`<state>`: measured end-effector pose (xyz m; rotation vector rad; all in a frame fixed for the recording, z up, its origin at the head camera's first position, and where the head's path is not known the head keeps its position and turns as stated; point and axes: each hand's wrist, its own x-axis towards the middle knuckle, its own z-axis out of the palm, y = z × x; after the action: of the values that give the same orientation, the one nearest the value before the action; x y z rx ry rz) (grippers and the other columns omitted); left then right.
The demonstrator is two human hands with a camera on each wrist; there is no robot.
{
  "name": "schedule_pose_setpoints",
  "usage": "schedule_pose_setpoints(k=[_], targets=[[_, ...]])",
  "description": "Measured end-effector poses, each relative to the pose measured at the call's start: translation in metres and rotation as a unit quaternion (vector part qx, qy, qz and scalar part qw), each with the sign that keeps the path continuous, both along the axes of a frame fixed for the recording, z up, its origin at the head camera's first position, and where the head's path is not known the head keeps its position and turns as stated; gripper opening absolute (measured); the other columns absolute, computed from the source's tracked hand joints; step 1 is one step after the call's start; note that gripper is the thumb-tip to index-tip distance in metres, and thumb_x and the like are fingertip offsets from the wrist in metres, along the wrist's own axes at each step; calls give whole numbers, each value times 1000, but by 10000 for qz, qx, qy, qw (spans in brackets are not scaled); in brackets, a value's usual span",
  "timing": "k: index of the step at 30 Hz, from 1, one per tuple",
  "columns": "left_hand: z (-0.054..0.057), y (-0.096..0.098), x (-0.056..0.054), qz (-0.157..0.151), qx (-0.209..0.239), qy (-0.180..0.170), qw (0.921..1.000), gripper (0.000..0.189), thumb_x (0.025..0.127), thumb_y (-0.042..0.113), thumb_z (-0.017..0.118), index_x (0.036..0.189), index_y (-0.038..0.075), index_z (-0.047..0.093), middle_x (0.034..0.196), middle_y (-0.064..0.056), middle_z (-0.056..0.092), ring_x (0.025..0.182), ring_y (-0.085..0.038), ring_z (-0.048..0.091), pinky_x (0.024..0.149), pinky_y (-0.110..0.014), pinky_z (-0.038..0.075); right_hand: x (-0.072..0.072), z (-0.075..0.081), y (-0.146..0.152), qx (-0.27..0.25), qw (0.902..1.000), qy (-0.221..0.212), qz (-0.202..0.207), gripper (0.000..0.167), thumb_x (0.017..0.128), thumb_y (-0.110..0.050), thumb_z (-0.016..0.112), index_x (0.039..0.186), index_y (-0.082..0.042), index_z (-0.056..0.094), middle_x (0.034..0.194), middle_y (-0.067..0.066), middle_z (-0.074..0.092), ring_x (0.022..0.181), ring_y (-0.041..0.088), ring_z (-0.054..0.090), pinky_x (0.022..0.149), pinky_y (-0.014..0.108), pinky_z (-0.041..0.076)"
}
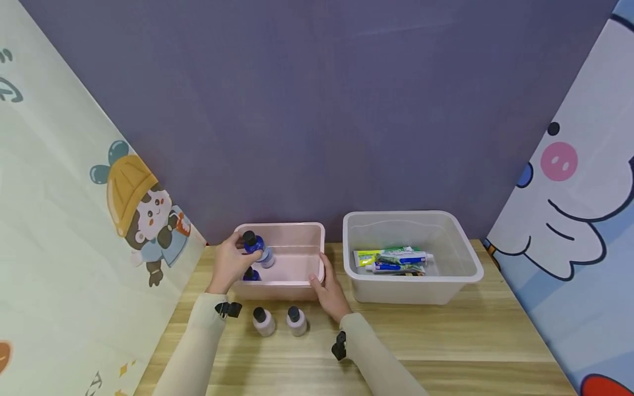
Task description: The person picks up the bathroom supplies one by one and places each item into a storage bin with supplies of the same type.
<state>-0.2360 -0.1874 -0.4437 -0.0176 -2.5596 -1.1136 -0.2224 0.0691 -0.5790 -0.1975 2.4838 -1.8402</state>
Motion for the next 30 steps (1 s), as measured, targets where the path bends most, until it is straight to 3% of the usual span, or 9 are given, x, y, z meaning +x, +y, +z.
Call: schedule_pose_setpoints(k=[7,19,30], targets=[[-1,2,-13,-40,-101,-184,9998,54,75,28,84,118,3,65,111,-19,74,101,-35,70,89,-48,58,-1,-2,0,2,10000,34,-43,66,105,-47,52,157,-54,12,169,14,25,151,42,31,120,66,26],[-1,5,-36,-190,-383,-407,9983,46,75,29,84,110,4,66,97,-13,70,85,-25,62,74,-38,52,-2,-5,1,-6,10000,78,-9,66,105,-48,52,157,-55,12,169,15,25,151,42,32,120,66,27],[-10,7,-58,-333,-557,-853,9942,58,78,34,84,122,1,64,115,-18,71,98,-29,68,86,-45,59,-4,-8,1,27,10000,81,-31,67,104,-49,53,158,-53,13,169,15,25,151,44,31,119,68,27]])
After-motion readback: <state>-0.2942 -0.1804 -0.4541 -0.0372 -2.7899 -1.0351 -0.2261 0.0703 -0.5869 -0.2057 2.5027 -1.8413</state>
